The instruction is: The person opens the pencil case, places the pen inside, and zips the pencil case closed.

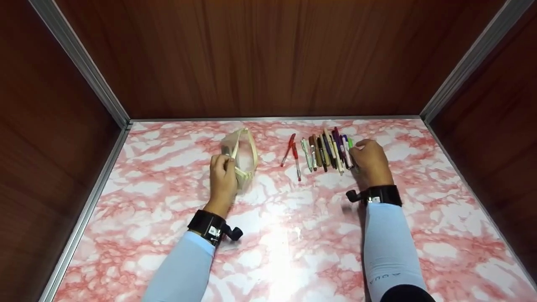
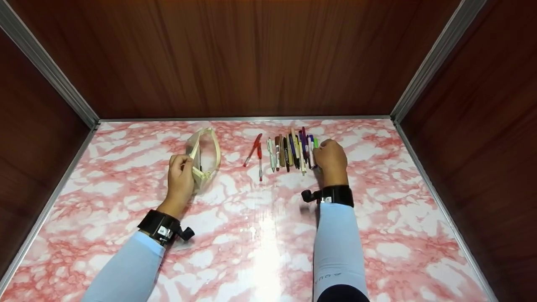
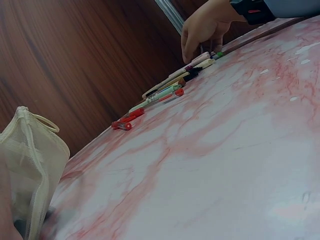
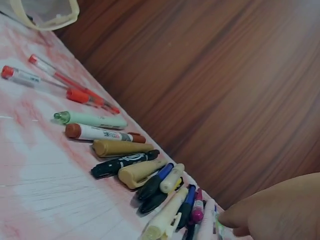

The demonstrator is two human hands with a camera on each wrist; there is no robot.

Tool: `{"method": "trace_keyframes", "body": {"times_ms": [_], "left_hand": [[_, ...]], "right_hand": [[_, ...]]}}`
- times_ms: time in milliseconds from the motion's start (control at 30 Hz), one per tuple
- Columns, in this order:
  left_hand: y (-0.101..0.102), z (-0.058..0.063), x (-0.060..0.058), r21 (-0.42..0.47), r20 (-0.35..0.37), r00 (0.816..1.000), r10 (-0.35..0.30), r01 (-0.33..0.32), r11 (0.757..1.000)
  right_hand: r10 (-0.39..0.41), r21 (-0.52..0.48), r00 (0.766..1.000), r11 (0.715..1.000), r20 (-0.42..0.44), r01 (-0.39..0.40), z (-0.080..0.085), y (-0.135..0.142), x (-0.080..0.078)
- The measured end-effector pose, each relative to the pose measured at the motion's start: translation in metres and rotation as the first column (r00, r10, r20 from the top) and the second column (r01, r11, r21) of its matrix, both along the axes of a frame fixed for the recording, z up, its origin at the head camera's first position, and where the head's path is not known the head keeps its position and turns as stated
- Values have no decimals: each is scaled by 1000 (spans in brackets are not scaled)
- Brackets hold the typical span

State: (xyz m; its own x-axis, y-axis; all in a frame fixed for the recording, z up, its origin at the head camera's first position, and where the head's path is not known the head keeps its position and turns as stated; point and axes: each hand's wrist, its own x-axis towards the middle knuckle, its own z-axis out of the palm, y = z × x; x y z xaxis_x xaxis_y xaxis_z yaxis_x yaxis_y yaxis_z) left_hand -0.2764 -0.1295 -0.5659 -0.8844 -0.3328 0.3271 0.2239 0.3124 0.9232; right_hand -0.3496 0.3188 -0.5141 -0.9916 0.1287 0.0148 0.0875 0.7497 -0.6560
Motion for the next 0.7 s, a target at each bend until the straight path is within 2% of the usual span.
{"method": "trace_keyframes", "body": {"times_ms": [133,367,700], "left_hand": [[0,0,0,-8,-13,1000,1,-1,1000],[1,1,0,2,-8,1000,-1,1,1000],[1,0,0,1,-10,1000,1,-1,1000]], "right_hand": [[19,32,1000,999,21,-19,-2,0,-2],[17,11,997,1000,81,-18,0,-2,1],[55,13,997,998,58,-55,-1,-4,0]]}}
